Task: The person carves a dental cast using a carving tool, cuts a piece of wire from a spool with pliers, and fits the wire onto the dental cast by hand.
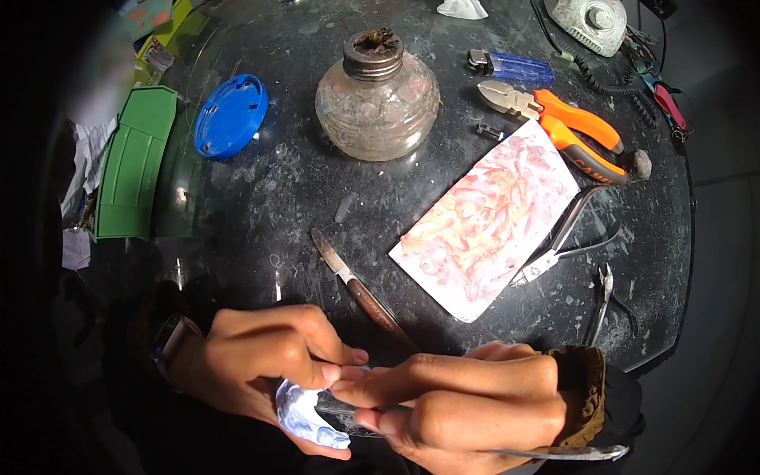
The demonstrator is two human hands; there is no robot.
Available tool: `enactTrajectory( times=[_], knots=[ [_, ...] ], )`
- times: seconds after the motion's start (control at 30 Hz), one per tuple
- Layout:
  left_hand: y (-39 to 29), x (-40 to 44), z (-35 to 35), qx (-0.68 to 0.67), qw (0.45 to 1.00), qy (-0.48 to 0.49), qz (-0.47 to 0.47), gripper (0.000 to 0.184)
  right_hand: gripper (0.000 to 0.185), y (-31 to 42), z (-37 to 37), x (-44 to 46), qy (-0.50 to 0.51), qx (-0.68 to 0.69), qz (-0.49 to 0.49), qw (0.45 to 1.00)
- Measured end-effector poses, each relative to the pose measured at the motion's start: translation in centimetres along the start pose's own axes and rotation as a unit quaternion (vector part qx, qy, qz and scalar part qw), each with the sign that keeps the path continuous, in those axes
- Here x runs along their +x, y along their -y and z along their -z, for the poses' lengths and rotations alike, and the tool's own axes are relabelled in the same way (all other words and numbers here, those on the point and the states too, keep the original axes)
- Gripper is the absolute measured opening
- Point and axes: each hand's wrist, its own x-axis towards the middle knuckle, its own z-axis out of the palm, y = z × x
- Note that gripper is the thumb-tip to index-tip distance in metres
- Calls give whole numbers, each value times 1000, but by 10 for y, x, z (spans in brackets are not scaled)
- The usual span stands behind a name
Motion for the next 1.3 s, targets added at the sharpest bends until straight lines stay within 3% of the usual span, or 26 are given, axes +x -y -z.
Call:
enactTrajectory(
  times=[0.13,0.17,0.47,0.67,0.77,0.87,0.93,1.07,1.17,1.27,1.3],
  knots=[
    [-1,0,0,-63,998,-31,7,47,32,4,-2,5,-52,106,-34,992],
    [5,-1,-3,-106,992,-61,-36,48,32,4,-4,3,-62,110,-32,991],
    [0,0,-1,-71,997,-28,5,50,32,-2,-8,2,-88,53,52,993],
    [-2,1,0,-68,997,-31,12,48,30,1,-5,10,-49,49,32,997],
    [0,0,-1,-77,997,-28,13,48,30,3,2,10,2,116,-40,992],
    [3,0,-2,-166,985,-46,-16,50,29,2,1,3,-44,266,-96,958],
    [-1,3,2,-111,993,-34,4,59,28,1,1,0,-62,330,-114,935],
    [-2,4,5,-71,997,-21,8,64,28,-2,1,-3,-63,336,-96,935],
    [9,-1,0,-112,990,-31,-84,69,28,-2,-2,-5,-72,344,-92,932],
    [7,-1,0,-160,985,-52,-32,51,28,-1,-3,-8,-76,357,-93,926],
    [7,1,-1,-144,986,-65,-56,52,28,-1,-1,-7,-65,341,-87,934]
  ],
)
